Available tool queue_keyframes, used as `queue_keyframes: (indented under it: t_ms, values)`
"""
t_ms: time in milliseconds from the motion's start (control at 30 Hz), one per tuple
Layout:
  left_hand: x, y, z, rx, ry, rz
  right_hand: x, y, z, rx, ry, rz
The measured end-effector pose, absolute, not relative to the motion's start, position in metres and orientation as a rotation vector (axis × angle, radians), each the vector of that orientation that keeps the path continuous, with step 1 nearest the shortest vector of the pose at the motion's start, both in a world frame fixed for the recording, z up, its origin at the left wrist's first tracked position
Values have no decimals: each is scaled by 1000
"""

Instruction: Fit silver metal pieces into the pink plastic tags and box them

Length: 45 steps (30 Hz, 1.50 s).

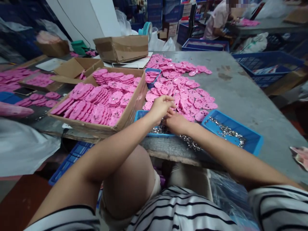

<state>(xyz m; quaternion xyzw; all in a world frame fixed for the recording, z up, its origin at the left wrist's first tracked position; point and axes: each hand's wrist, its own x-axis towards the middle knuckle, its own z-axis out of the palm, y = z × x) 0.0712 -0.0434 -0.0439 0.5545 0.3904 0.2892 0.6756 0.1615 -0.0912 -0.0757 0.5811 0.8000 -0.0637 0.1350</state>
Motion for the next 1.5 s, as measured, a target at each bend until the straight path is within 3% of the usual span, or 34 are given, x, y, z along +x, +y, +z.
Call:
queue_keyframes:
  t_ms: [267,400,567,700,1067,1300,1500]
  values:
    - [72,-9,-43,1297,889,839,151,-89,-85,1637,2311,-186]
    - [71,-8,-44,1258,837,844,183,-86,-71,2089,2285,-253]
    - [71,-4,-46,1236,811,866,219,-62,-68,2821,1713,-343]
    - [74,2,-49,1255,825,887,214,-43,-85,2907,1533,-531]
    - [77,2,-57,1316,832,796,222,-38,-97,3193,1384,-375]
    - [76,4,-61,1224,877,597,226,-71,-80,3203,1705,-55]
    - [67,4,-54,868,706,306,212,-98,-72,2602,2422,352]
